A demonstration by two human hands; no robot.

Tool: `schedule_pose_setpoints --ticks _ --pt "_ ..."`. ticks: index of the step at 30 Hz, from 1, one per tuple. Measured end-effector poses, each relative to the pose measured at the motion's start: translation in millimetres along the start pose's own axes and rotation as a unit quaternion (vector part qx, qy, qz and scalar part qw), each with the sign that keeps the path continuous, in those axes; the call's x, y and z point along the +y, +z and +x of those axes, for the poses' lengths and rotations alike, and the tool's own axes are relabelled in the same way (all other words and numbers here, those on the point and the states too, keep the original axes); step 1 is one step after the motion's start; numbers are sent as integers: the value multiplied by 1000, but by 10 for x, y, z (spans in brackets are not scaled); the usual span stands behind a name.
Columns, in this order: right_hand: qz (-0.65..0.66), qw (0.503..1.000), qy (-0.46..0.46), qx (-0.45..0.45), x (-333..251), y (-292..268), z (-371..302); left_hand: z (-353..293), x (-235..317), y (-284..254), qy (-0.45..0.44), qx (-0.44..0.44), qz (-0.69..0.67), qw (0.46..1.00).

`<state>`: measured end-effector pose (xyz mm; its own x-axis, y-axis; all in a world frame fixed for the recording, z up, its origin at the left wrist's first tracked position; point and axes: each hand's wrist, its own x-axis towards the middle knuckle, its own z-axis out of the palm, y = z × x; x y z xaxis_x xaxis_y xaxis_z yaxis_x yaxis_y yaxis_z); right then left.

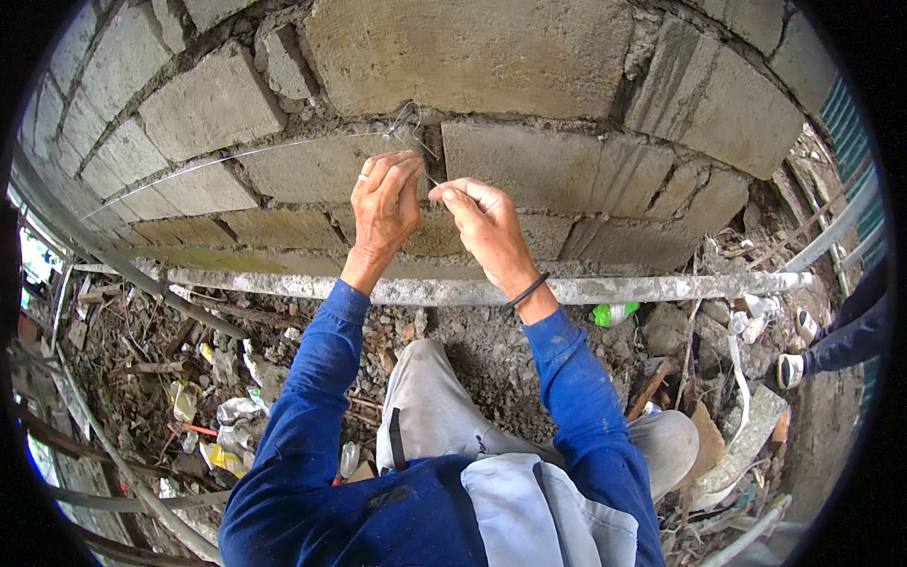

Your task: The person manipulates a thin wire and a green plastic bottle while moving along a wooden scaffold next to a stone wall. They secure the wire to the wall using metal hooks and continue walking along the scaffold.

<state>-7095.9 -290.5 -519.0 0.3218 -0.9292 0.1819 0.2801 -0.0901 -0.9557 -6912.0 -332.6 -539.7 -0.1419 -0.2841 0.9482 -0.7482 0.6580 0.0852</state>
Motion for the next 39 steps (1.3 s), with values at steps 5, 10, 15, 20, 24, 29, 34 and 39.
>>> schedule_pose_setpoints --ticks 5,10,15,20,24,29,34,39 --pt "154 988 -1 9 64 -32 -69 130 96 -81 25 -40 34 998" --pt "219 975 22 32 207 -310 91 281 -201 -418 47 -36 69 996" --pt "217 975 26 25 249 -339 162 415 -967 -748 13 -170 78 982" --pt "174 983 17 50 348 -410 239 273 -906 -691 -151 -141 -25 978" --pt "145 987 8 72 442 -416 352 7 -874 -522 -244 -85 -187 948" --pt "77 991 1 108 506 -404 549 -85 -612 -439 -337 -71 -323 881" --pt "-83 988 -74 110 589 -354 648 -94 -412 -261 -376 -48 -290 879" --pt "-267 949 -159 60 534 -140 683 -23 -232 -179 -364 -51 -300 880"
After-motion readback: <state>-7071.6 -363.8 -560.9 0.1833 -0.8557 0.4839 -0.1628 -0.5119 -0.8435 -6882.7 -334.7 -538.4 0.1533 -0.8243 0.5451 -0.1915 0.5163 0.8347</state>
